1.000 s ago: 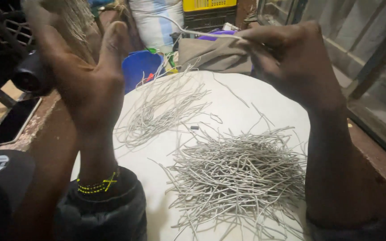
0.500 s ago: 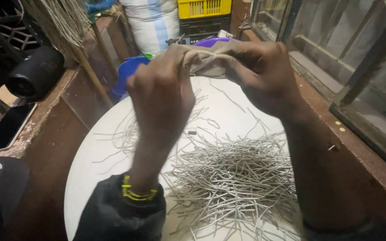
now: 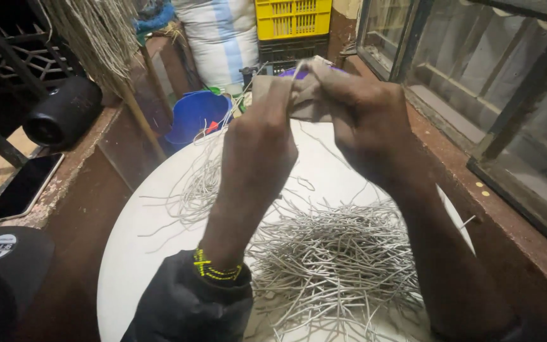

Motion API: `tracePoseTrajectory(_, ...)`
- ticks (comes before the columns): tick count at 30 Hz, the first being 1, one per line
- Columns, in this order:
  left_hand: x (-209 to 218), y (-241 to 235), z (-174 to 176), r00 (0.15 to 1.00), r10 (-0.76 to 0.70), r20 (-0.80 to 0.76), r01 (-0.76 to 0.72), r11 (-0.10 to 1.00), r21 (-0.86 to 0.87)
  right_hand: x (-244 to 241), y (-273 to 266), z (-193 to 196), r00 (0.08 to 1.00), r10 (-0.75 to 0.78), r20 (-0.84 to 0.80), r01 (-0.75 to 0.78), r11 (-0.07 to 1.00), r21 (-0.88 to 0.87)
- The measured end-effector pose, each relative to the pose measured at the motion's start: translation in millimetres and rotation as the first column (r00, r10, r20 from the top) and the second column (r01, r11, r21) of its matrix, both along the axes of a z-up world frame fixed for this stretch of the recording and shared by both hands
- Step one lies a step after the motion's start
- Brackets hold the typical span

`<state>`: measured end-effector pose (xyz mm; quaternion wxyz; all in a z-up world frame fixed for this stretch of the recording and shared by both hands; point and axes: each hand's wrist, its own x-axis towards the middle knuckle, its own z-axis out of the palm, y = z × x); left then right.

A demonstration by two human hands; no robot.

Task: The person sorts through a pile of thin, silver-colored wires on a white round table. They pick up individual wires, straighten them, and place them into a separate pile on the left side of the table.

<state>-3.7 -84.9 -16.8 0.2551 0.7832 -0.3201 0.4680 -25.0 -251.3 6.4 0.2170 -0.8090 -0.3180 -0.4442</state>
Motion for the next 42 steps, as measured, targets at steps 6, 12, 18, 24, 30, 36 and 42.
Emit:
tracePoseTrajectory(6,12,42,8,0.949,0.018,-0.315,0.14,0.872,0.469,12,-38,4,0.909,-0.101,-0.406,-0.054,0.934,-0.353)
tracePoseTrajectory(12,10,70,19,0.768,-0.359,-0.53,0.581,0.739,0.342,13,-47,9,0.776,0.269,-0.571,-0.495,0.821,-0.285)
tracePoseTrajectory(18,0,79,27,0.408,-0.616,-0.673,0.867,0.493,0.075,12,-58,7,0.657,0.473,-0.588,-0.676,0.714,-0.181)
tracePoseTrajectory(24,14,54,9,0.926,-0.258,-0.275,0.35,0.858,0.375,-2,-54,17,0.929,0.127,-0.348,-0.252,0.906,-0.341)
tracePoseTrajectory(30,25,32,-2,0.984,-0.011,0.176,-0.04,0.958,0.284,6,-30,8,0.981,-0.031,-0.19,-0.043,0.928,-0.371)
tracePoseTrajectory(36,13,36,4,0.992,-0.121,0.039,0.097,0.916,0.389,7,-44,7,0.961,0.161,-0.224,-0.233,0.908,-0.348)
tracePoseTrajectory(42,4,33,12,0.956,-0.287,0.053,0.264,0.928,0.261,12,-50,5,0.897,0.384,-0.217,-0.425,0.886,-0.187)
